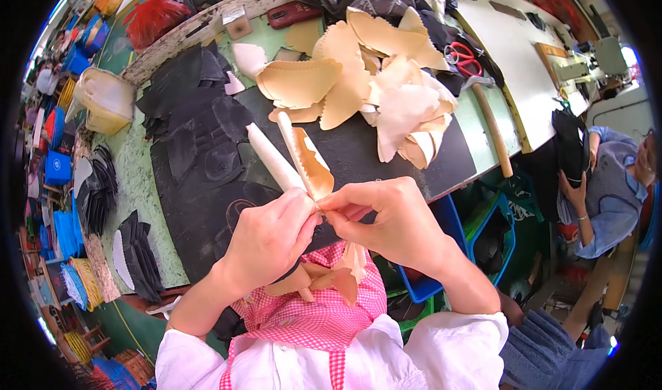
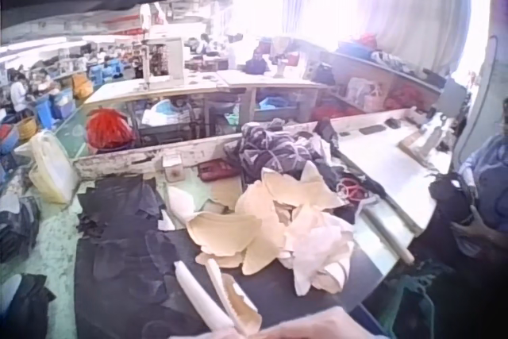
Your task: The person attaches padding and lining pieces onto shoe upper components by hand, smoothing them down and stacking the pieces on the workbench.
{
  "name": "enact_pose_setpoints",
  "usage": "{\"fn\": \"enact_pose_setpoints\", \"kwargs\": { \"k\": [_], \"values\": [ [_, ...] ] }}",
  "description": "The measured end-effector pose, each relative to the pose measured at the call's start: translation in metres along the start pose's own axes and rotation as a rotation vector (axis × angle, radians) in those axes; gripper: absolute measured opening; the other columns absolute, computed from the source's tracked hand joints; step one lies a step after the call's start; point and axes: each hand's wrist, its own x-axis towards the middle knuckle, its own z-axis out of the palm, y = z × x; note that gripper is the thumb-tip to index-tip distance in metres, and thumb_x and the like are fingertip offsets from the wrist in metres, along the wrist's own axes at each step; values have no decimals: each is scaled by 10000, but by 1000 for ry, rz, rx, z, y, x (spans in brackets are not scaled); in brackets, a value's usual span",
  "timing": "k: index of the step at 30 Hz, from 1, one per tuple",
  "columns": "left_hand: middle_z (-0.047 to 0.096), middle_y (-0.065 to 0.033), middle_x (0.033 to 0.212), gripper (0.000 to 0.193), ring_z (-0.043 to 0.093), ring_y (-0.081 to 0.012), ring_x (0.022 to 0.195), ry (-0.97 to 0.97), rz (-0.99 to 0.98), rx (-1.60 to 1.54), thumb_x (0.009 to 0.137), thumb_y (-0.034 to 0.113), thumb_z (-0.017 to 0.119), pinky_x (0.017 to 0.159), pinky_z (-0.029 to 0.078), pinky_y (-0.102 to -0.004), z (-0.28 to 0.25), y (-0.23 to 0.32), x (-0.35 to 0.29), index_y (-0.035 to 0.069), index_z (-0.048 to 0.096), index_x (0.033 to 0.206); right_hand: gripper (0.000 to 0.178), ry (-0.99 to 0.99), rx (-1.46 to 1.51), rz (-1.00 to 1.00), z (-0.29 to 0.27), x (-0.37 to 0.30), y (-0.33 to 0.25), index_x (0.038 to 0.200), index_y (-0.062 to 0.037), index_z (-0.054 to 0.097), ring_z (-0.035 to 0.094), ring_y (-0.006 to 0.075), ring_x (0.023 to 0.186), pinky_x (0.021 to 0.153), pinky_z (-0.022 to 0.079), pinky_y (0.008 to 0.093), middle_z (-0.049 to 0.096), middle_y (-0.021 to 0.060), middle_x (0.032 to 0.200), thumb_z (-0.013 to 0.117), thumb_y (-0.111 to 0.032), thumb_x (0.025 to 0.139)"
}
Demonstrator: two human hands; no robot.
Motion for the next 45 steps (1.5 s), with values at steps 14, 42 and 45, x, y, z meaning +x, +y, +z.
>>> {"fn": "enact_pose_setpoints", "kwargs": {
  "k": [14,42,45],
  "values": [
    [608,-109,802,203,602,-252,938,-70,-101,-785,853,91,572,858,454,-358,2,-20,-23,-20,582,683,72,120,709,141,-15,-28,43,967,-34,587,579,36,775,652,463,196,629,-7,888,598,-77,910],
    [442,-390,1329,217,617,-438,1077,-165,-699,-1501,773,-45,473,839,585,-430,-9,7,-55,45,393,954,434,368,-459,-107,-31,-85,64,1126,-108,609,556,261,988,863,457,356,610,79,1010,715,-28,713],
    [392,-396,1364,222,603,-474,1077,-127,-695,-1755,773,-37,482,820,599,-481,-2,5,-56,34,386,960,541,181,-444,-397,-7,-76,35,1067,-162,674,476,287,1121,923,448,361,560,42,1186,850,-96,559]
  ]
}}
